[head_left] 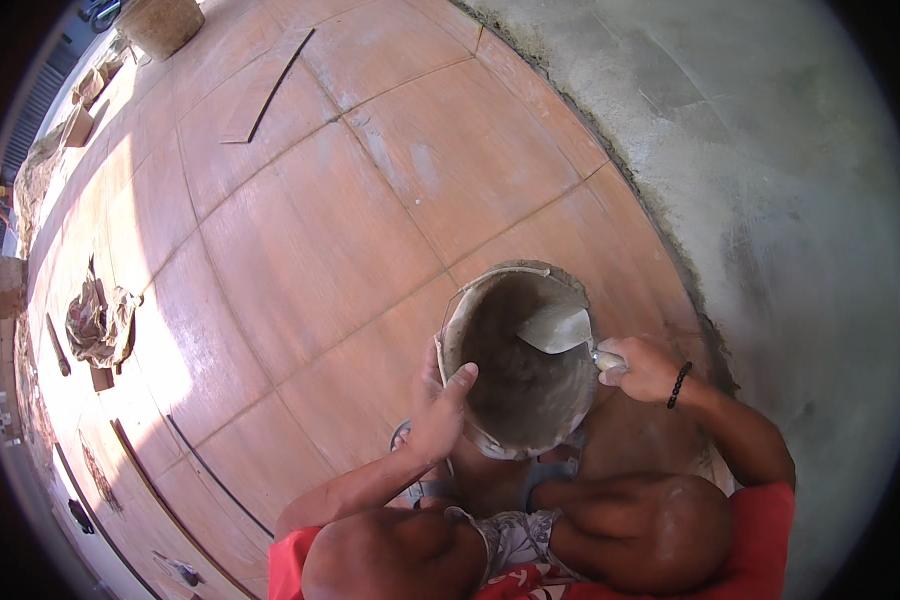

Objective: The person walks through a construction site and picks up a bucket of cement. They squat down and use a trowel to scoop cement from the bucket and apply it to the base of a wall, smoothing it along the floor junction.

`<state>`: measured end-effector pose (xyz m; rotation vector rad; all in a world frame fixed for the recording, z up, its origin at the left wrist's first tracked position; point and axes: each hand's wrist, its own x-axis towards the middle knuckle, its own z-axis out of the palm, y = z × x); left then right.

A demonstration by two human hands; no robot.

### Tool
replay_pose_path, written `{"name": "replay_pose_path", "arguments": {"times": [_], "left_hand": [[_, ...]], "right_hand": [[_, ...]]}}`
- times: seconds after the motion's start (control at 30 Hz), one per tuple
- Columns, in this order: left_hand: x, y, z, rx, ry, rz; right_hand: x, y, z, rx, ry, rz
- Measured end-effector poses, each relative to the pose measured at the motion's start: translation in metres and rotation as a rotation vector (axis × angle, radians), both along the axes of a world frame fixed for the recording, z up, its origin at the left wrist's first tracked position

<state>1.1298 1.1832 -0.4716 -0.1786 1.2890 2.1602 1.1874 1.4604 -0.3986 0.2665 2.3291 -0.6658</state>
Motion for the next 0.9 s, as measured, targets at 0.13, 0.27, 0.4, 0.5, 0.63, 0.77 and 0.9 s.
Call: {"name": "replay_pose_path", "arguments": {"times": [0.13, 0.27, 0.4, 0.5, 0.63, 0.77, 0.9], "left_hand": [[0.004, -0.005, 0.0, -0.032, -0.002, -0.021], [0.007, -0.006, -0.007, -0.064, 0.08, -0.051], [-0.005, -0.005, 0.0, -0.071, 0.064, -0.047], [-0.007, -0.004, -0.005, -0.081, 0.064, -0.09], [-0.006, -0.009, -0.005, -0.188, 0.191, -0.127], [-0.008, -0.002, 0.005, -0.153, 0.136, -0.142], [-0.012, -0.006, 0.004, -0.239, 0.217, -0.207]], "right_hand": [[0.012, -0.003, -0.008, -0.066, 0.027, -0.081], [0.019, -0.01, -0.01, -0.181, -0.038, -0.269], [0.016, -0.017, -0.011, -0.325, -0.225, -0.508], [0.047, -0.002, -0.045, -0.309, 0.053, -0.367], [0.044, -0.009, -0.037, -0.202, 0.14, -0.254], [0.047, -0.002, -0.032, -0.337, 0.09, -0.365], [0.037, -0.006, -0.013, -0.552, -0.205, -0.651]]}}
